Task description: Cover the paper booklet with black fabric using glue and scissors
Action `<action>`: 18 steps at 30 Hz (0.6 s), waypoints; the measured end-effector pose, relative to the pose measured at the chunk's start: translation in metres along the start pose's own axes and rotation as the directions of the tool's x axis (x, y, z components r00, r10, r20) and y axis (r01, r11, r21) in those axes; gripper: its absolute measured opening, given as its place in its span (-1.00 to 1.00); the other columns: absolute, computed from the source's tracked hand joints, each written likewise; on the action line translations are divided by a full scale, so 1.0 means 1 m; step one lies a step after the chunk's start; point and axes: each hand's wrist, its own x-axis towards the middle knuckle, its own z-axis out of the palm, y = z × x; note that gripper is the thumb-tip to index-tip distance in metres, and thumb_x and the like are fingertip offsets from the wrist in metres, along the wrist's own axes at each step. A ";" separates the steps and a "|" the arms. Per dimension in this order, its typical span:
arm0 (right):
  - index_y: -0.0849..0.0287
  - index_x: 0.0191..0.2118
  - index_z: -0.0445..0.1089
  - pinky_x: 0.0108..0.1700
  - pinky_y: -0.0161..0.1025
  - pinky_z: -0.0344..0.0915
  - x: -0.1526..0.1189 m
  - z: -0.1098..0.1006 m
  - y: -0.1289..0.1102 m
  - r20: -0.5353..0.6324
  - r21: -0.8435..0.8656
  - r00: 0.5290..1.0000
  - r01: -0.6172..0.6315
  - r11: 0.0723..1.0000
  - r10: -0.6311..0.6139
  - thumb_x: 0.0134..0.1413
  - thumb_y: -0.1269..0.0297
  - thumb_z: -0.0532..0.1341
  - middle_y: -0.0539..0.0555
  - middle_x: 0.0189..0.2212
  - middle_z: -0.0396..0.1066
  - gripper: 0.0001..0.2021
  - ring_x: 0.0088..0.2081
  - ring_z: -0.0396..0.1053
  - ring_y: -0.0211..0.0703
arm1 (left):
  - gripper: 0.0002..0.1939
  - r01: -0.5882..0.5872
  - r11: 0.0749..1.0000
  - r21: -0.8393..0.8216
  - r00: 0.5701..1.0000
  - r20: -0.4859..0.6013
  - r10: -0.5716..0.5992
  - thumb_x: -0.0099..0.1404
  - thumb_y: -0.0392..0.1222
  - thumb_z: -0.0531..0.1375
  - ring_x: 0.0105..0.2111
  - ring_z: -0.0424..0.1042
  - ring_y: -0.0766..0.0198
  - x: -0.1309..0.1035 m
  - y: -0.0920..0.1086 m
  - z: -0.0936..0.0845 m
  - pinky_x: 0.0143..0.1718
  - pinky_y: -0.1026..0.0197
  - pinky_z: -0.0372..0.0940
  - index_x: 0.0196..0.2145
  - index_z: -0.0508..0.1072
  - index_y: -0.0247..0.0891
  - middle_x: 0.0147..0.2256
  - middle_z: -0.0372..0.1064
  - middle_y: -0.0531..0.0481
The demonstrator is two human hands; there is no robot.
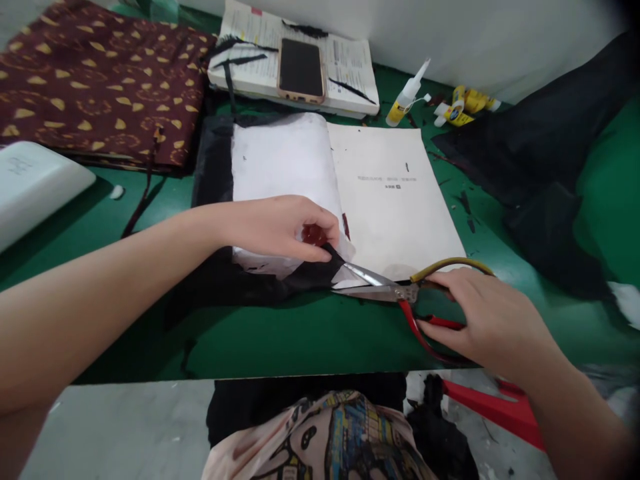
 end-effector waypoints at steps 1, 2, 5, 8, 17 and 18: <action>0.18 -0.06 0.27 -0.25 -0.10 0.33 -0.002 0.000 0.001 -0.014 -0.026 1.000 0.006 1.000 -0.006 0.12 -0.01 0.17 0.15 -0.29 0.48 -0.60 -0.26 0.45 0.05 | -0.87 -0.001 1.000 0.004 1.000 -0.001 0.001 0.27 -0.13 0.16 -0.42 0.33 0.35 0.000 0.000 0.000 -0.35 0.30 0.21 -0.28 0.45 -0.21 -0.39 0.39 0.07; 0.19 -0.06 0.27 -0.25 -0.10 0.32 -0.004 -0.001 0.002 -0.032 -0.050 0.999 0.014 0.999 -0.015 0.13 -0.02 0.16 0.16 -0.30 0.48 -0.60 -0.26 0.45 0.04 | -0.87 -0.005 1.000 0.008 1.000 -0.003 0.005 0.27 -0.14 0.16 -0.42 0.33 0.35 0.000 0.000 0.001 -0.35 0.30 0.21 -0.28 0.45 -0.22 -0.39 0.39 0.06; 0.21 -0.05 0.27 -0.24 -0.11 0.31 -0.010 -0.004 0.003 -0.068 -0.111 0.997 0.041 0.993 -0.049 0.15 0.02 0.16 0.17 -0.30 0.47 -0.61 -0.26 0.44 0.03 | -0.86 -0.029 0.999 0.015 1.000 -0.007 0.029 0.27 -0.15 0.16 -0.42 0.33 0.34 0.000 0.000 0.001 -0.36 0.29 0.22 -0.29 0.45 -0.25 -0.40 0.38 0.05; 0.24 -0.05 0.28 -0.23 -0.10 0.30 -0.015 -0.007 0.004 -0.093 -0.152 0.993 0.054 0.987 -0.069 0.14 0.04 0.17 0.18 -0.31 0.47 -0.61 -0.25 0.44 0.04 | -0.85 -0.040 0.999 0.028 0.999 -0.009 0.041 0.27 -0.14 0.16 -0.41 0.33 0.33 0.001 0.000 0.001 -0.36 0.28 0.21 -0.29 0.45 -0.26 -0.39 0.39 0.04; 0.21 -0.09 0.30 -0.29 -0.14 0.31 -0.021 -0.008 0.009 -0.164 -0.133 0.986 -0.011 0.991 -0.011 0.06 0.02 0.22 0.12 -0.36 0.47 -0.61 -0.32 0.45 0.01 | -0.79 -0.038 0.972 0.233 0.998 -0.045 0.050 0.31 -0.23 0.10 -0.42 0.38 0.32 -0.002 0.010 0.013 -0.36 0.29 0.15 -0.09 0.38 -0.16 -0.36 0.41 0.08; 0.19 -0.09 0.29 -0.29 -0.14 0.32 -0.022 -0.008 0.010 -0.163 -0.122 0.987 -0.024 0.992 0.004 0.06 0.02 0.21 0.12 -0.35 0.47 -0.60 -0.32 0.45 0.01 | -0.77 -0.045 0.963 0.264 0.997 -0.046 0.059 0.31 -0.25 0.09 -0.40 0.38 0.32 -0.003 0.011 0.015 -0.37 0.29 0.15 -0.07 0.36 -0.16 -0.34 0.41 0.06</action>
